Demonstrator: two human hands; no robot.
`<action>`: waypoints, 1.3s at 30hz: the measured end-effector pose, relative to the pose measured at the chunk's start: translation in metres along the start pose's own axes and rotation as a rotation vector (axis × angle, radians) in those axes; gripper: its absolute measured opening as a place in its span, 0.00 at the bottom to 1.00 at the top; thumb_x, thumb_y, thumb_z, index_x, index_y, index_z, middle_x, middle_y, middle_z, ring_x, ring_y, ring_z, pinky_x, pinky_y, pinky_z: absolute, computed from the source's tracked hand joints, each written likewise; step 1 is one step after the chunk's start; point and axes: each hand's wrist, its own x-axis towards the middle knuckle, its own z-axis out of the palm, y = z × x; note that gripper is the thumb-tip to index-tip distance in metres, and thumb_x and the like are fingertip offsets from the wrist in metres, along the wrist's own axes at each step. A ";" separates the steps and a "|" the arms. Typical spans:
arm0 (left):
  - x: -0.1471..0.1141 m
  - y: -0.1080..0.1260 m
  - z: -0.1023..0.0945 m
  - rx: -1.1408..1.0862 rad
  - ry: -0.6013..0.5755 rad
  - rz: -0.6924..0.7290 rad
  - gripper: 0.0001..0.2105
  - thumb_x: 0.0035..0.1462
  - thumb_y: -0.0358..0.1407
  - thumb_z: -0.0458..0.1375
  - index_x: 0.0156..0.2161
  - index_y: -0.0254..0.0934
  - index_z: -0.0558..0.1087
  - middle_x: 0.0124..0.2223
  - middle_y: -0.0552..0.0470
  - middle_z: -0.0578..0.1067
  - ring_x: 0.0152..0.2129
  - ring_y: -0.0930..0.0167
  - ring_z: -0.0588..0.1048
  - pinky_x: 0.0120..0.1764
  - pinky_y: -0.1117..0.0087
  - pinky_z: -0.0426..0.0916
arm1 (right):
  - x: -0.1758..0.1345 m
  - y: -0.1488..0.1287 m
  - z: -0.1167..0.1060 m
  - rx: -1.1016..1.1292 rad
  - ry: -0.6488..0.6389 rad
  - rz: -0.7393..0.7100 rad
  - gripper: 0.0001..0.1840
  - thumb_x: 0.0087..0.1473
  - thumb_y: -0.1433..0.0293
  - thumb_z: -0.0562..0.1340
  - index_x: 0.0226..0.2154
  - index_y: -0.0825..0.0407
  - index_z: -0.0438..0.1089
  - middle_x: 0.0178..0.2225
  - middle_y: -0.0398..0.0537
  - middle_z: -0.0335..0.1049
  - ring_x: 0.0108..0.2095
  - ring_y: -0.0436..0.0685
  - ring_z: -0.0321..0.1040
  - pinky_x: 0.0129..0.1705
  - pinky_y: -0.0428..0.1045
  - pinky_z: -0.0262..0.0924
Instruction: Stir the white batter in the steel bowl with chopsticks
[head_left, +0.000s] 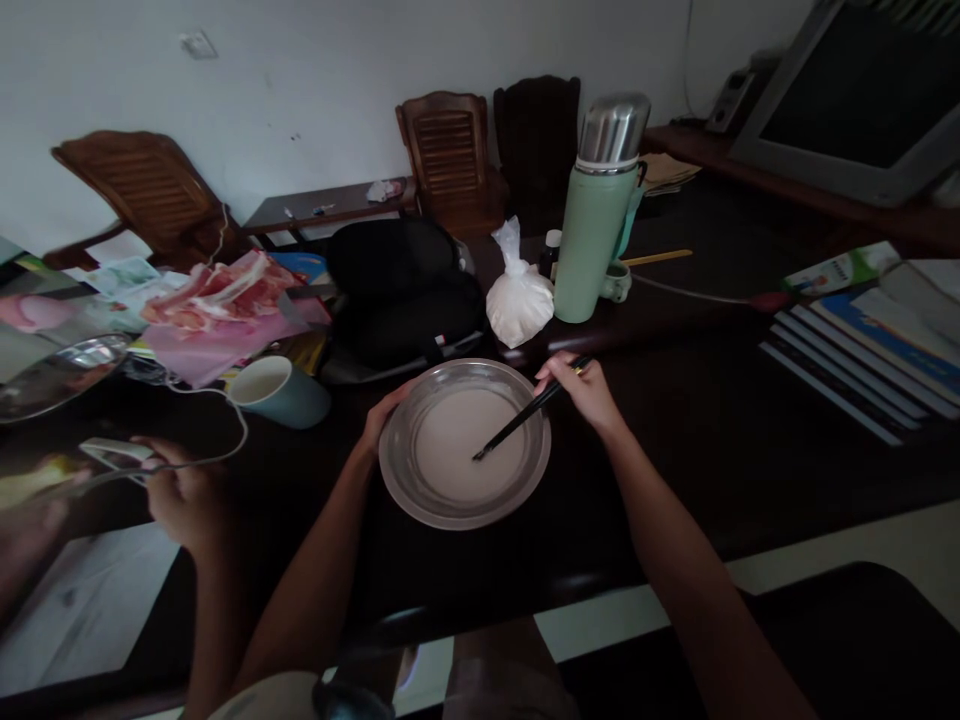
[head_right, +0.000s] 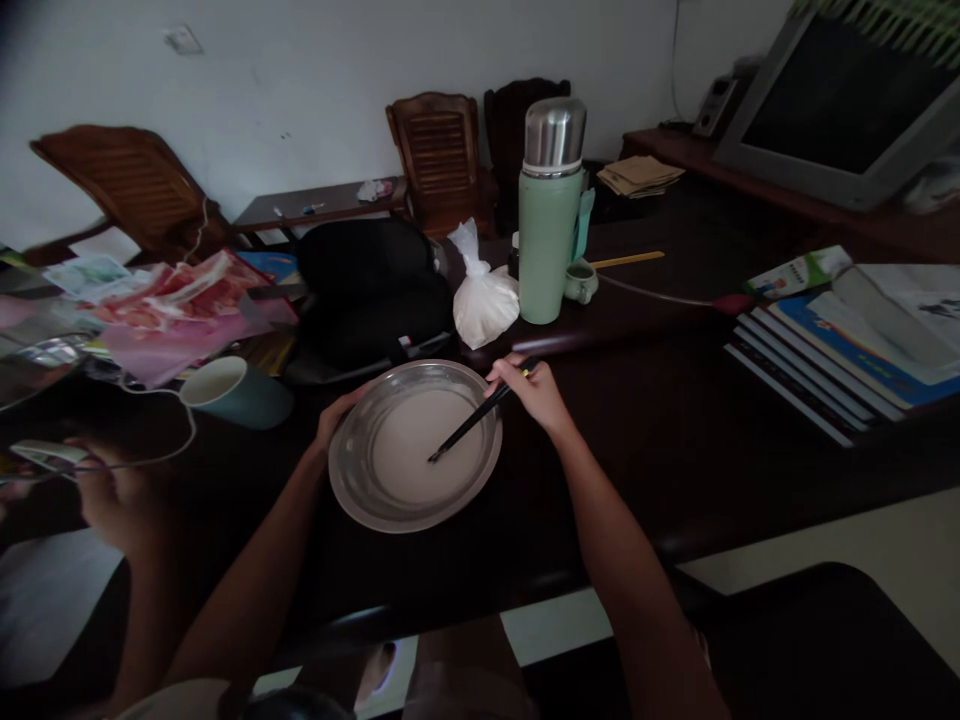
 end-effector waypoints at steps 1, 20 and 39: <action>-0.001 -0.001 -0.001 -0.003 0.005 0.000 0.16 0.65 0.45 0.49 0.51 0.51 0.74 0.47 0.63 0.77 0.53 0.62 0.71 0.49 0.64 0.76 | -0.001 0.000 0.005 0.013 -0.060 -0.008 0.22 0.52 0.49 0.61 0.27 0.51 0.74 0.22 0.45 0.77 0.26 0.54 0.74 0.35 0.50 0.67; 0.006 -0.014 -0.021 0.022 0.075 0.031 0.31 0.65 0.57 0.32 0.50 0.50 0.75 0.48 0.65 0.76 0.55 0.60 0.67 0.48 0.58 0.77 | -0.002 0.000 0.010 0.038 -0.112 -0.031 0.21 0.52 0.49 0.62 0.28 0.51 0.74 0.24 0.45 0.78 0.27 0.54 0.75 0.35 0.50 0.67; 0.002 -0.019 -0.022 -0.088 0.106 0.148 0.33 0.57 0.66 0.37 0.54 0.54 0.71 0.42 0.58 0.78 0.49 0.64 0.75 0.45 0.64 0.79 | -0.001 0.001 0.013 0.018 -0.118 -0.041 0.20 0.52 0.50 0.61 0.31 0.49 0.76 0.26 0.44 0.79 0.30 0.55 0.75 0.40 0.51 0.68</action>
